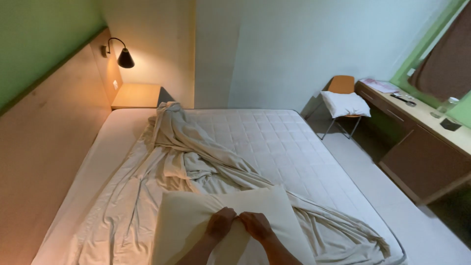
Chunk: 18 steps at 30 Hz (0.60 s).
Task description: The person places a white pillow on an orange chair and smooths it, then moves to the bed to arrange the pillows and spread the white bedsheet over the mattress. The person smooths the sheet and tucks it under the mattress.
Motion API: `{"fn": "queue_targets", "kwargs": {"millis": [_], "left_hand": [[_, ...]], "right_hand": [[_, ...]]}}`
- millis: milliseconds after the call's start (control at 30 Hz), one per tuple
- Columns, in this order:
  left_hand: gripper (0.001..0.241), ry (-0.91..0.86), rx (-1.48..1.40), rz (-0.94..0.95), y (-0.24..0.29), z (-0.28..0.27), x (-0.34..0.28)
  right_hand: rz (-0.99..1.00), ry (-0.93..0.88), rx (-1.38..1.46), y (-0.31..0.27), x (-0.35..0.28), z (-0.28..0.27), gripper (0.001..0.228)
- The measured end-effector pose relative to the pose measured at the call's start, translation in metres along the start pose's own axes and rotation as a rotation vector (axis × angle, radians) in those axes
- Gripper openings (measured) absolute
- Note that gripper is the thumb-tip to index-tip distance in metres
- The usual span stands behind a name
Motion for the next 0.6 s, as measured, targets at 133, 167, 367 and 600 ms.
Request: {"fn": "queue_targets", "kwargs": {"millis": [133, 167, 367, 600], "left_hand": [[0.007, 0.009, -0.015, 0.068, 0.026, 0.007, 0.002], [0.007, 0.015, -0.014, 0.101, 0.036, 0.011, 0.000], [0.005, -0.051, -0.099, 0.160, 0.073, 0.038, 0.007], [0.004, -0.054, -0.186, 0.312, 0.124, 0.081, 0.023]], "right_hand": [[0.100, 0.026, -0.033, 0.013, -0.026, -0.004, 0.017], [0.113, 0.036, -0.033, 0.016, -0.034, -0.005, 0.018], [0.220, 0.095, -0.031, 0.032, -0.083, -0.014, 0.020], [0.350, 0.089, -0.066, 0.082, -0.137, -0.017, 0.018]]}}
Point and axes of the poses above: each hand's wrist, its own x-axis towards the middle knuckle, its own z-axis out of the palm, y = z × x, the point moved 10 cm from there along x, towards the middle knuckle, and after that the axes turned 6 degrees about -y, right-handed, at the moved point
